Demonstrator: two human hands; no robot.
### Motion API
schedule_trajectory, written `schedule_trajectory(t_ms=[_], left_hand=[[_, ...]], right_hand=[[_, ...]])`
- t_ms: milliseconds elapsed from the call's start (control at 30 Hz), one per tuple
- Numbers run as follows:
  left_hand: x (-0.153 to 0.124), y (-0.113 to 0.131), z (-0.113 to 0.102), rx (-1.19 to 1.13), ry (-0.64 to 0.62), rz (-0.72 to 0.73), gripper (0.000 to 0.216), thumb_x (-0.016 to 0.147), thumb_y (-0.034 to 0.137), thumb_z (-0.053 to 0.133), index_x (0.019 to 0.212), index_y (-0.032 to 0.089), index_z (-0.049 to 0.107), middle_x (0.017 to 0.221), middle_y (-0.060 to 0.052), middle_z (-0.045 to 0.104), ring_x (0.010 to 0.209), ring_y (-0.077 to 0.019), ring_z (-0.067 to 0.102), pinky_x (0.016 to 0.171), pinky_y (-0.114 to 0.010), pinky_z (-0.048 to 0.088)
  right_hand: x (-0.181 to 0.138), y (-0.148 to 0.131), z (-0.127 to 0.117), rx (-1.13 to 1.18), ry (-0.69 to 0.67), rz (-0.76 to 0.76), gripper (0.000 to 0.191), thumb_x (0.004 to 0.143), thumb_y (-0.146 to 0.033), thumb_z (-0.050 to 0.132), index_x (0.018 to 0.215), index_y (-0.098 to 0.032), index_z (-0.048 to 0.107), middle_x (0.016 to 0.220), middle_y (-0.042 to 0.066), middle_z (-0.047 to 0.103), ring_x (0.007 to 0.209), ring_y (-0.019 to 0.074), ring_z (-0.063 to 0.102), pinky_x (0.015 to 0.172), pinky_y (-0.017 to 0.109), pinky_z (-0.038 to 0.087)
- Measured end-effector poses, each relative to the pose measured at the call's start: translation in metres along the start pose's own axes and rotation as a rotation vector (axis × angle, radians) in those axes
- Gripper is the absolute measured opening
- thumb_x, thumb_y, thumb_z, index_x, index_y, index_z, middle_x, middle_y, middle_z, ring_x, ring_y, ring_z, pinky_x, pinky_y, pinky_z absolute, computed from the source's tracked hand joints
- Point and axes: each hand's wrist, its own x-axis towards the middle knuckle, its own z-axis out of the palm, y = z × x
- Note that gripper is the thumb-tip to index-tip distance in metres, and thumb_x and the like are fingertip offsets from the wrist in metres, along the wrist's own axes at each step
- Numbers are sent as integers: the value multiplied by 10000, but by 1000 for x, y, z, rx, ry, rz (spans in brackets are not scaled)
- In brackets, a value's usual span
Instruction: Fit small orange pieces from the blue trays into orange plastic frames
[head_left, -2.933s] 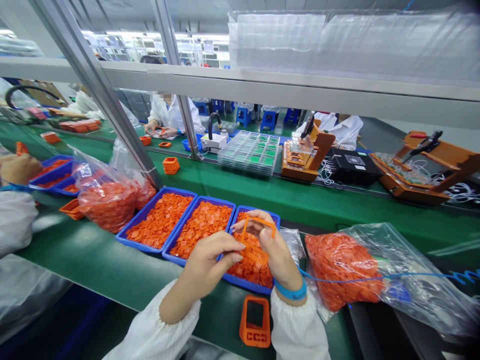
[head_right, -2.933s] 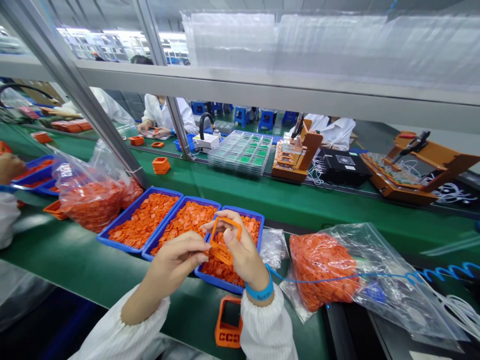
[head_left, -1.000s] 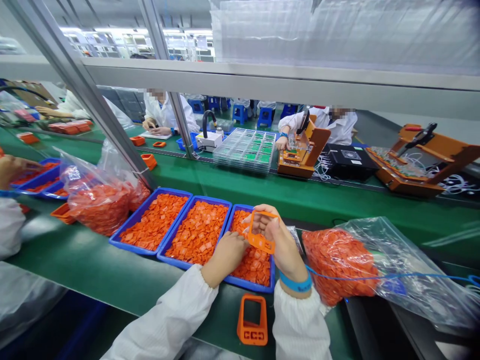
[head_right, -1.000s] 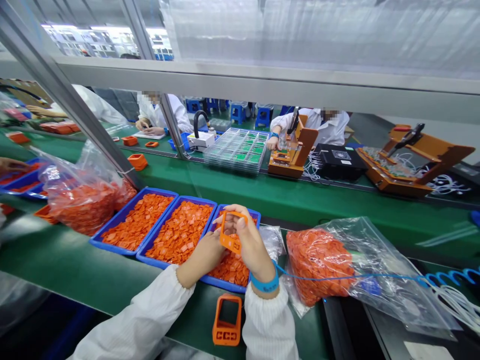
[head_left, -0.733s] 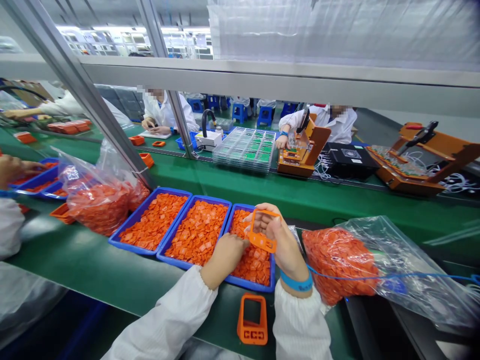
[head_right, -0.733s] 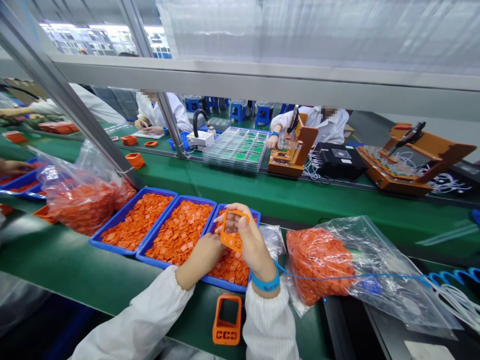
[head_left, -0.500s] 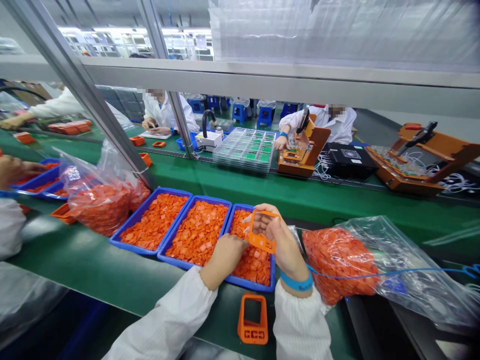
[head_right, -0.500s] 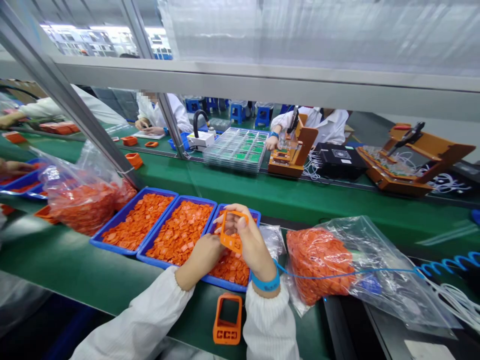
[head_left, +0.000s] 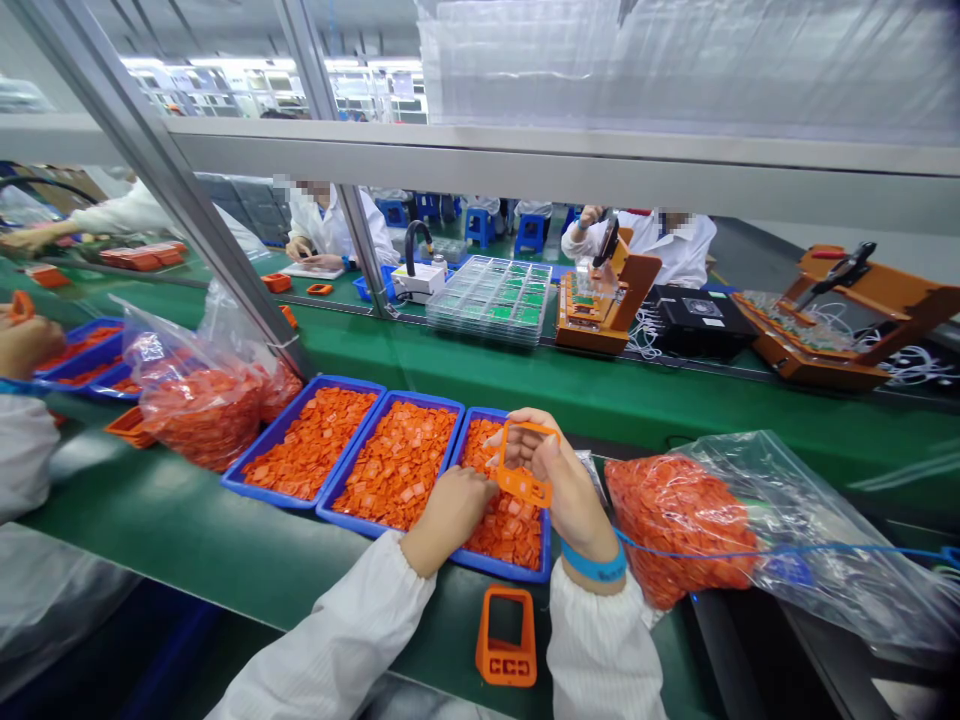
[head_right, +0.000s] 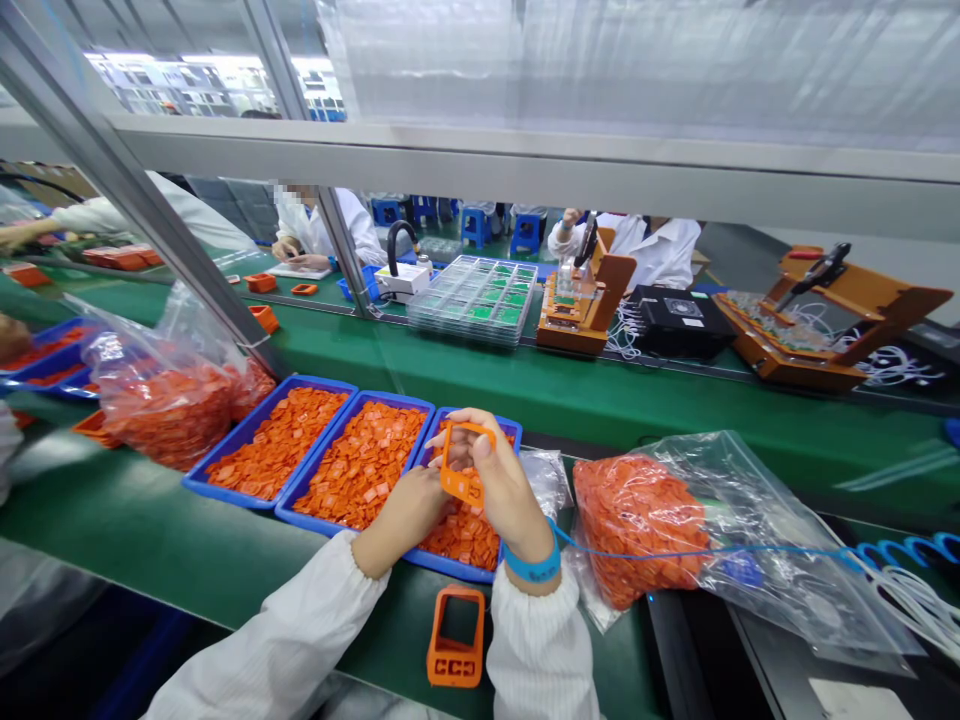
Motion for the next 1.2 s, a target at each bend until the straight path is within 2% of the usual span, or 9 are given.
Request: schedule_trajectory(t_ms=[200, 400, 500, 600, 700, 800, 900, 1033, 1200], left_hand=[[-2, 2, -8, -114, 51, -2, 175, 971, 85, 644, 1005, 148, 804, 985, -159, 790, 1010, -319, 738, 958, -442, 538], [-27, 7, -45, -351, 189, -6, 232, 1064, 173, 577, 1088, 178, 808, 1055, -120, 772, 1015, -262, 718, 941, -388, 556], [-43, 22, -59, -791, 320, 20, 205, 1060, 316, 656, 1063, 194, 820, 986, -83, 747, 939, -212, 710, 877, -321, 574], [-52, 46, -65, -1374, 500, -10, 262, 937, 474, 837, 964, 214, 864, 985, -72, 687, 951, -201, 679, 860, -304, 567], [-52, 69, -68, -1622, 622, -135, 311, 804, 521, 955, 876, 226, 888, 1104, -78, 626, 952, -171, 636, 789, -258, 546], [-48, 79, -70, -1745, 696, -239, 339, 728, 508, 1008, 845, 215, 884, 1149, -62, 584, 842, -111, 598, 676, -211, 514], [-47, 79, -72, -1847, 663, -264, 367, 687, 472, 1037, 834, 188, 856, 1124, -35, 579, 743, -65, 582, 605, -187, 506], [-49, 78, -75, -1964, 556, -215, 421, 696, 406, 1045, 848, 170, 732, 951, 7, 624, 713, -82, 630, 606, -183, 566], [-52, 79, -76, -2111, 441, -167, 561, 785, 305, 1008, 1125, 270, 563, 965, 53, 696, 683, -86, 702, 592, -175, 613]], right_hand=[[-1, 1, -1, 0, 2, -7, 505, 1015, -697, 615, 1278, -276, 706, 1063, 66, 773, 935, 201, 732, 895, 354, 611], [1, 2, -1, 47, 6, -42, 601, 1017, -794, 482, 1292, -299, 683, 1111, 63, 792, 979, 219, 741, 890, 364, 586], [2, 4, -1, 43, 18, -96, 659, 1019, -830, 382, 1356, -327, 643, 1145, 61, 776, 1039, 234, 733, 932, 392, 573], [-2, 5, -1, -94, -24, -124, 612, 1046, -767, 427, 1505, -377, 530, 1319, 70, 719, 1197, 257, 699, 1024, 432, 549], [-7, 5, 1, -251, -111, -145, 603, 1056, -715, 479, 1564, -391, 475, 1495, 88, 622, 1398, 282, 600, 1156, 474, 497], [-11, 6, 3, -282, -156, -202, 525, 1063, -685, 491, 1487, -379, 547, 1520, 93, 587, 1429, 290, 572, 1184, 484, 491], [-12, 5, 5, -250, -191, -259, 430, 1065, -646, 528, 1397, -381, 593, 1484, 85, 594, 1409, 286, 579, 1172, 487, 499], [-9, 2, 9, -224, -254, -271, 340, 1075, -600, 545, 1346, -404, 608, 1468, 75, 596, 1439, 292, 561, 1201, 534, 463], [-6, -3, 6, -234, -311, -313, 303, 1016, -591, 667, 1264, -417, 675, 1448, 59, 640, 1421, 295, 591, 1204, 535, 447]])
